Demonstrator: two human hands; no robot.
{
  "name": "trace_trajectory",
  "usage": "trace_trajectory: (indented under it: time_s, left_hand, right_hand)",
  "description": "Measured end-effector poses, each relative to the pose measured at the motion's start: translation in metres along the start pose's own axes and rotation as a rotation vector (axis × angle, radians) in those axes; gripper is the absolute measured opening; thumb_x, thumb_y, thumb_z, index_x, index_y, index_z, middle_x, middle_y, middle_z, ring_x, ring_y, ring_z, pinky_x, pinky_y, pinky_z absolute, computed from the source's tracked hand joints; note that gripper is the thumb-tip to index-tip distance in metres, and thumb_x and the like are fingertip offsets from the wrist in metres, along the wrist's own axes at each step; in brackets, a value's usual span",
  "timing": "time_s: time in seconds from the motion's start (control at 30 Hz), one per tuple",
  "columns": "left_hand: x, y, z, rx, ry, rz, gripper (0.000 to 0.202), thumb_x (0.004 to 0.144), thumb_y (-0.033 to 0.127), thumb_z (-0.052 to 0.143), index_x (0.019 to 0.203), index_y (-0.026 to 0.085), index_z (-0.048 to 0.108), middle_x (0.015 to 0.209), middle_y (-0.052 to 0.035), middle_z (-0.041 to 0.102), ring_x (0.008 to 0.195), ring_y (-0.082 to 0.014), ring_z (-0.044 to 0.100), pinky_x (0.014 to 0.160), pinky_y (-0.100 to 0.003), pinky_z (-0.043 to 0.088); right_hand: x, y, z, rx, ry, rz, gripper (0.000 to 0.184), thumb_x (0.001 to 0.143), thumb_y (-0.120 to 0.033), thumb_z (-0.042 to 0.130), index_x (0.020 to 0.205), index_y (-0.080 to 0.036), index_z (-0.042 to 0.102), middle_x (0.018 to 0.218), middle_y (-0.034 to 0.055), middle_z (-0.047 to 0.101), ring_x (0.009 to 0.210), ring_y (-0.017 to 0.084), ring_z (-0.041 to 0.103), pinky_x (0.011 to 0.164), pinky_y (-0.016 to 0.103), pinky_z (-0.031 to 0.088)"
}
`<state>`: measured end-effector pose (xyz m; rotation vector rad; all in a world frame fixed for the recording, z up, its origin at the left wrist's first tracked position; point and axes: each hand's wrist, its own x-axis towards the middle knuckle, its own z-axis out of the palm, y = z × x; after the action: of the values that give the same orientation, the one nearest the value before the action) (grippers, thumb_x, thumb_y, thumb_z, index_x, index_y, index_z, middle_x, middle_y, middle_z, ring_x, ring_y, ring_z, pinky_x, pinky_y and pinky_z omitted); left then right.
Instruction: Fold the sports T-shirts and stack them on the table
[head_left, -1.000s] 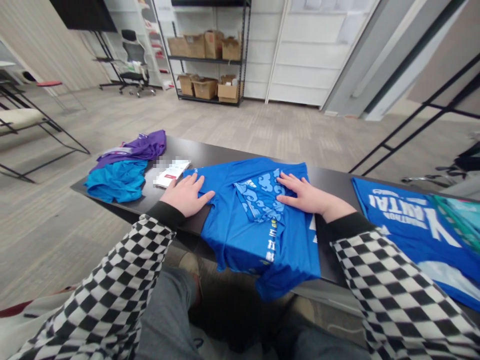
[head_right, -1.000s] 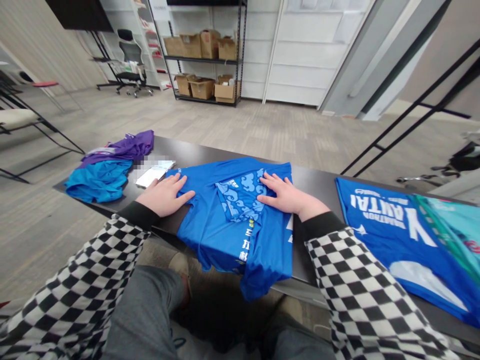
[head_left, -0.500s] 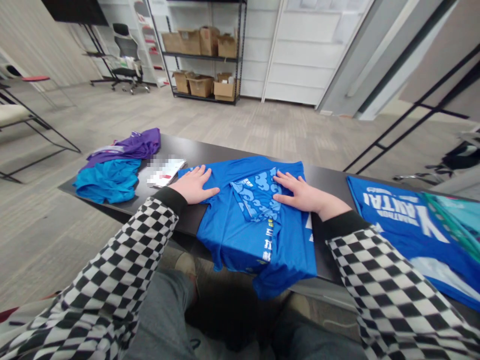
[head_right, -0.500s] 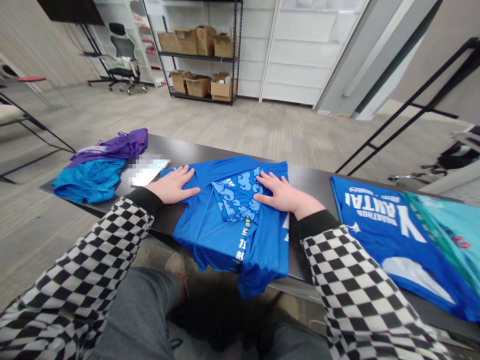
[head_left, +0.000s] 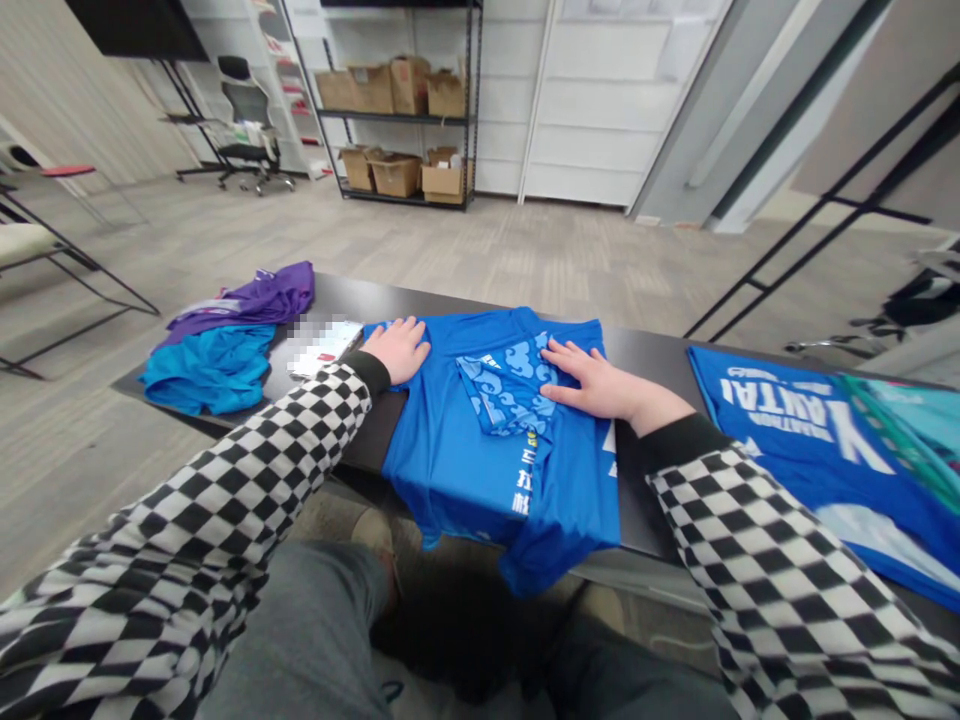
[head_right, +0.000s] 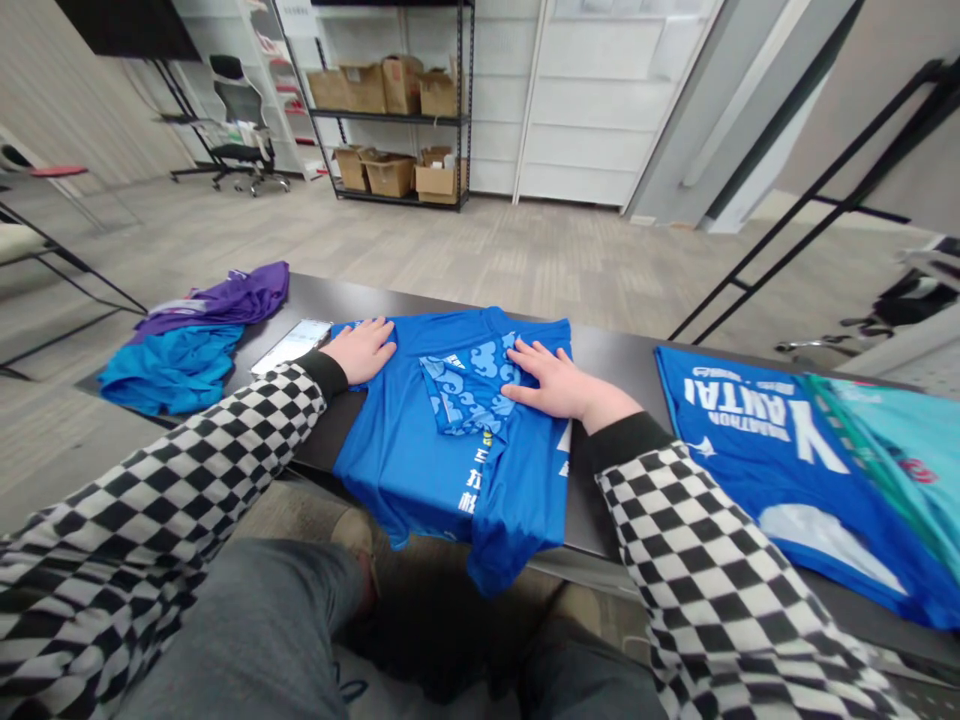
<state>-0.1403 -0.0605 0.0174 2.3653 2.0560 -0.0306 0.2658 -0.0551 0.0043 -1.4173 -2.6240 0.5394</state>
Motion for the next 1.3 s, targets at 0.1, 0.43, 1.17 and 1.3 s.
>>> trace_trajectory:
  time_s: [0.1, 0.43, 1.17, 1.3]
  left_hand:
    - [-0.006, 0.0, 0.013, -0.016, 0.009, 0.001, 0.08, 0.115, 0.059, 0.024, 0.18, 0.013, 0.03, 0.187, -0.0176, 0.026, 0.173, -0.036, 0.026, 0.138, -0.058, 0.024]
    - [-0.008, 0.007, 0.01, -0.003, 0.012, 0.014, 0.087, 0.113, 0.067, 0.022, 0.181, 0.013, 0.028, 0.188, -0.0178, 0.023, 0.174, -0.0391, 0.023, 0.138, -0.059, 0.022]
    - [-0.01, 0.01, 0.006, 0.012, -0.081, -0.181, 0.106, 0.105, 0.083, 0.022, 0.181, 0.01, 0.028, 0.186, -0.0246, 0.024, 0.169, -0.0538, 0.027, 0.133, -0.067, 0.027]
    - [0.006, 0.018, -0.013, 0.001, -0.048, -0.107, 0.1, 0.106, 0.08, 0.027, 0.178, 0.012, 0.036, 0.185, -0.0242, 0.029, 0.171, -0.0495, 0.026, 0.134, -0.069, 0.024]
  right_hand:
    - [0.0, 0.0, 0.0, -0.004, 0.002, -0.001, 0.097, 0.098, -0.084, 0.059, 0.179, -0.035, 0.039, 0.188, 0.008, 0.022, 0.174, 0.045, 0.013, 0.137, 0.077, 0.008]
    - [-0.002, -0.003, -0.001, -0.004, 0.006, -0.003, 0.096, 0.099, -0.083, 0.059, 0.179, -0.033, 0.04, 0.187, 0.0087, 0.022, 0.174, 0.044, 0.013, 0.138, 0.075, 0.007]
    - [0.003, -0.008, -0.001, -0.057, 0.013, 0.064, 0.103, 0.099, -0.087, 0.052, 0.182, -0.031, 0.029, 0.188, 0.0102, 0.019, 0.174, 0.044, 0.01, 0.139, 0.072, 0.009]
    - [0.002, -0.009, -0.001, -0.071, 0.008, 0.064, 0.103, 0.099, -0.087, 0.051, 0.182, -0.029, 0.029, 0.188, 0.0114, 0.018, 0.175, 0.042, 0.01, 0.14, 0.07, 0.009]
